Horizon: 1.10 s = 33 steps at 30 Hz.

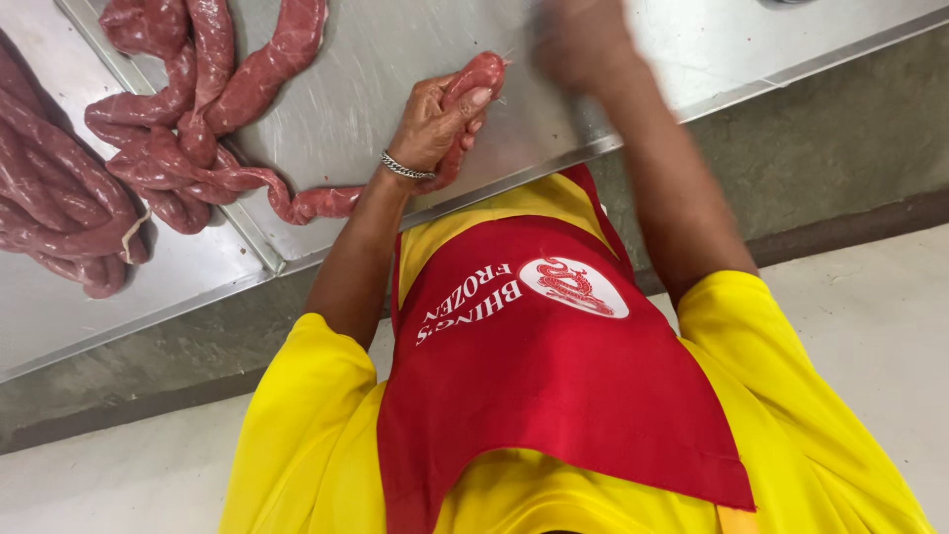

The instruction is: The person ties sections of long, meat-filled casings with a string to create a chain of individual sausages on a stainless steel table, occasionally using scissors to cut the string.

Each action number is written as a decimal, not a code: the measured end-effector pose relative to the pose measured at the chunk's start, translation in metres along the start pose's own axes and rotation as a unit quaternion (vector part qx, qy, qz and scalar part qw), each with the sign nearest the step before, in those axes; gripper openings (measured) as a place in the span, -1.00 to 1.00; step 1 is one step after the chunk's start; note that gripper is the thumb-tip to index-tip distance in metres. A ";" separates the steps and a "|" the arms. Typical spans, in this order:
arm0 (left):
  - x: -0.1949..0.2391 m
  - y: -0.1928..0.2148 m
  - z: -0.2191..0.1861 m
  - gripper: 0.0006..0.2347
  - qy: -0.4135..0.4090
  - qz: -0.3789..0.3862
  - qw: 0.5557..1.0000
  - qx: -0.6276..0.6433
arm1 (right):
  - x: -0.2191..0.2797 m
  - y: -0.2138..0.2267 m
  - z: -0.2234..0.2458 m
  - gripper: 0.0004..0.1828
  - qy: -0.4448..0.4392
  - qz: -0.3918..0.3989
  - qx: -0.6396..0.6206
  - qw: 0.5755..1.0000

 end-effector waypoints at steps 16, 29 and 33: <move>-0.017 0.019 0.023 -0.65 0.048 -0.049 0.997 0.034 | 0.239 0.103 -0.105 -0.87 -0.211 -0.280 -0.659 0.665; -0.026 0.025 0.029 -0.55 0.205 0.103 0.935 0.270 | 0.354 -0.066 -0.109 -0.90 -0.543 0.029 -0.497 0.676; 0.022 0.039 -0.007 -0.51 0.034 0.001 0.999 0.029 | 0.304 -0.003 -0.132 -0.81 -0.463 -0.096 -0.456 0.754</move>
Point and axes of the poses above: each hand's wrist, its own x-axis away from the middle knuckle, its own y-axis out of the back of the hand, z = x × y, the point moved 5 cm from there along -x, towards the middle knuckle, and after that the axes turned 15 degrees about -z, right-handed, at the moved point
